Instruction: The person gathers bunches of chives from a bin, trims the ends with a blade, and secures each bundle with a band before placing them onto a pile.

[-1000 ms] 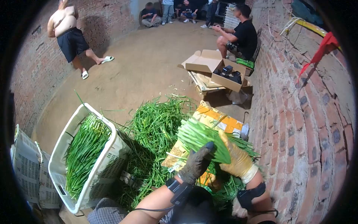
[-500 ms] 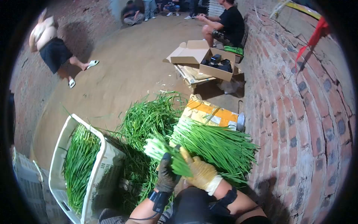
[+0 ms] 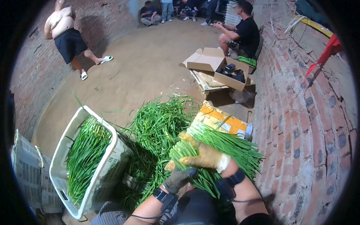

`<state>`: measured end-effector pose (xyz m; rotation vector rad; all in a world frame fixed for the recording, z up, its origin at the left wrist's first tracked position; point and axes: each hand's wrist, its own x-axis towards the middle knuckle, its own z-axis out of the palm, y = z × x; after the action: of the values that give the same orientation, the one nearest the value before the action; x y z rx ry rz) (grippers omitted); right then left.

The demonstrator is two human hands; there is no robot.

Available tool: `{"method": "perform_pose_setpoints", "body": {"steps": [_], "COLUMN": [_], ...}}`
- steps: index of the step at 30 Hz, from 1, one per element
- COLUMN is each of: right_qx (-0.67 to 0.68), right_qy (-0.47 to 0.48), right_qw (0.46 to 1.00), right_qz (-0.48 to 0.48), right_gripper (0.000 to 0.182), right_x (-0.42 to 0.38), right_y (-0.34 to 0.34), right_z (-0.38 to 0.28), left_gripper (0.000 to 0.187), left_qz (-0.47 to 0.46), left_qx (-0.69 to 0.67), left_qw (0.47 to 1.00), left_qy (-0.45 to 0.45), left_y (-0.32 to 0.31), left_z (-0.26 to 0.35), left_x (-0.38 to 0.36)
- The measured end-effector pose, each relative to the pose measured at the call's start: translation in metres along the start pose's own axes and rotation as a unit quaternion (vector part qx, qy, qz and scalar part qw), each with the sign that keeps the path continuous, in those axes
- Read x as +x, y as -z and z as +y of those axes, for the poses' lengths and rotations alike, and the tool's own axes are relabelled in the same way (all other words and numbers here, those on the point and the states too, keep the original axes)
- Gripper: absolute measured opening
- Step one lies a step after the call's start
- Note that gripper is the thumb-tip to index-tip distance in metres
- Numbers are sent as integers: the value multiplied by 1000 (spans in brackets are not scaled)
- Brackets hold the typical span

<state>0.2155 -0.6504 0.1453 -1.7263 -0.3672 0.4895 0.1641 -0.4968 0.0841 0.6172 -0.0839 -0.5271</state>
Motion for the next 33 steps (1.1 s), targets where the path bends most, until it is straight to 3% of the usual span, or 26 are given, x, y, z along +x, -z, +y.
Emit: {"method": "perform_pose_setpoints", "body": {"steps": [1, 4, 5, 8, 9, 12, 13, 16, 17, 18, 20, 22, 23, 25, 27, 31, 33], "right_qx": [82, -2, 50, 141, 139, 129, 102, 62, 136, 190, 294, 244, 245, 206, 97, -180, -383], "right_qy": [-31, 2, 46, 84, 82, 56, 110, 146, 214, 203, 142, 147, 164, 151, 84, -41, -18], "right_qw": [993, 1000, 996, 983, 983, 987, 985, 983, 960, 948, 927, 922, 906, 890, 891, 882, 831], "right_qz": [-82, 16, 55, 85, 90, 73, 84, 96, 119, 153, 183, 262, 302, 378, 436, 434, 404], "right_gripper": [75, 65, 59, 59, 58, 57, 50, 40, 27, 22, 24, 29, 29, 31, 31, 28, 27], "right_x": [7, 11, 14, 10, 5, 2, 6, 3, -1, -5, -31, -66, -87, -135, -171, -171, -145], "right_y": [0, -6, -13, -34, -34, -41, -49, -53, -54, -48, -40, -8, 13, 54, 74, 77, 68], "right_z": [-2, 8, 21, 31, 27, 17, 24, 24, 21, 26, 16, 12, 3, -27, -64, -94, -77], "left_gripper": [49, 44, 35, 32, 31, 29, 26, 26, 26, 29, 27, 35, 38, 30, 29, 29, 30], "left_qz": [4, 24, 50, 83, 104, 114, 92, 97, 113, 103, 128, 122, 209, 309, 344, 393, 406], "left_qx": [45, 97, 130, 162, 107, 142, 202, 132, 155, 209, 172, 263, 221, 102, 122, 195, 232], "left_qw": [999, 994, 988, 980, 985, 980, 966, 979, 973, 956, 964, 934, 923, 843, 767, 686, 671], "left_qy": [20, -31, -70, -78, -83, -80, -135, -125, -131, -177, -156, -207, -237, -428, -528, -580, -575], "left_y": [9, 35, 30, 25, 32, 27, 29, 30, 25, 27, 28, 56, 55, 97, 139, 183, 190], "left_z": [1, 7, 13, 18, 13, 18, 16, 16, 26, 37, 70, 119, 142, 198, 265, 354, 378], "left_x": [-1, 5, 7, -2, -5, -15, -16, -23, -25, -25, -45, -77, -105, -162, -231, -334, -353]}}
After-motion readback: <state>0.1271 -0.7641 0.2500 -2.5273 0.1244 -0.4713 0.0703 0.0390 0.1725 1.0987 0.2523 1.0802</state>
